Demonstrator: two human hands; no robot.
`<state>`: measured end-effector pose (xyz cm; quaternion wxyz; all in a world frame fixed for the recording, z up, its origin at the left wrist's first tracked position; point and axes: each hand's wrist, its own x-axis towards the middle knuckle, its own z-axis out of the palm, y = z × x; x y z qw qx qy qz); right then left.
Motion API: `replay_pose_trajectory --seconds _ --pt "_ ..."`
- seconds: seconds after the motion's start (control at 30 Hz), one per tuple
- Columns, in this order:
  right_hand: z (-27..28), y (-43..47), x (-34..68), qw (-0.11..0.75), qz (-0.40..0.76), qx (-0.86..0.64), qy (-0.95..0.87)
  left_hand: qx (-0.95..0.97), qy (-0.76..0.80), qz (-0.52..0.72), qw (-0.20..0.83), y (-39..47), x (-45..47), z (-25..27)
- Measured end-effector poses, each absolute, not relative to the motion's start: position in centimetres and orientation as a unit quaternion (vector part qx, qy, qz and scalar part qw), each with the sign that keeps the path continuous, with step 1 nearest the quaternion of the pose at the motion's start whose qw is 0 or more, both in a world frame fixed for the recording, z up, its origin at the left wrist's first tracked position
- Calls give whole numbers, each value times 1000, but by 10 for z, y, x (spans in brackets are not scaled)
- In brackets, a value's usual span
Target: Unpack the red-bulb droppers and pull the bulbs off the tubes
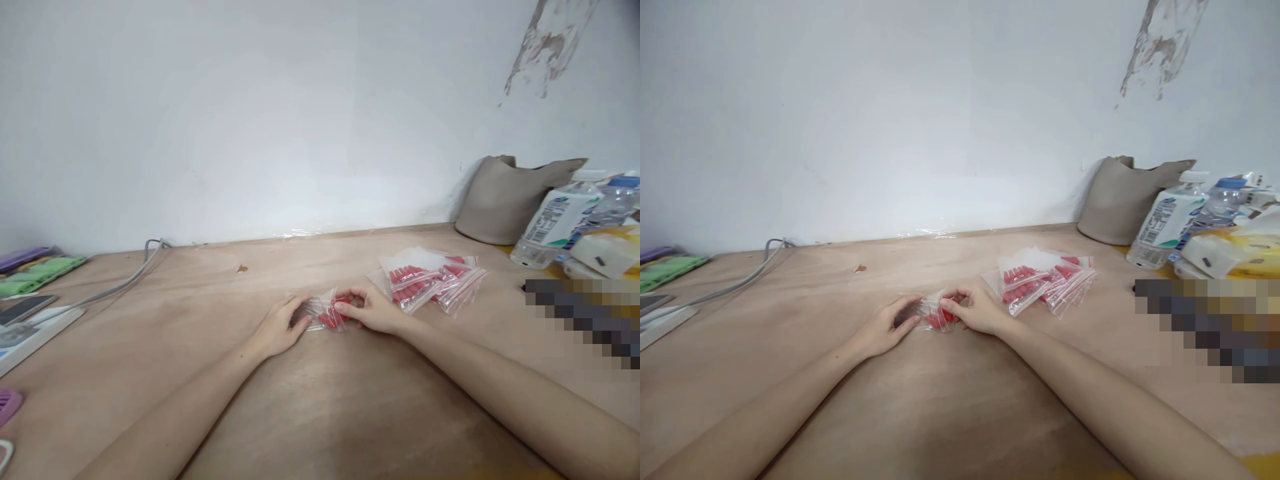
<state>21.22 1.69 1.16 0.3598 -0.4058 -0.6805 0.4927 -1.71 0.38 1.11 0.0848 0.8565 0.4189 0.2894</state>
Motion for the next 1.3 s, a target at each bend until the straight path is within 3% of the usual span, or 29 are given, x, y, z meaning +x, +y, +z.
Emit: replay_pose_trajectory --seconds 0.17,0.4,0.87,1.3 --pt "14 16 216 319 527 -311 -723 854 425 290 75 4 -17 10" --pt "12 21 216 302 594 -336 -666 855 429 281 80 2 -15 12" --pt "21 23 222 395 680 -399 -472 859 433 261 84 3 -22 13" --pt "29 34 232 481 606 -402 -490 903 401 85 131 38 -100 45"
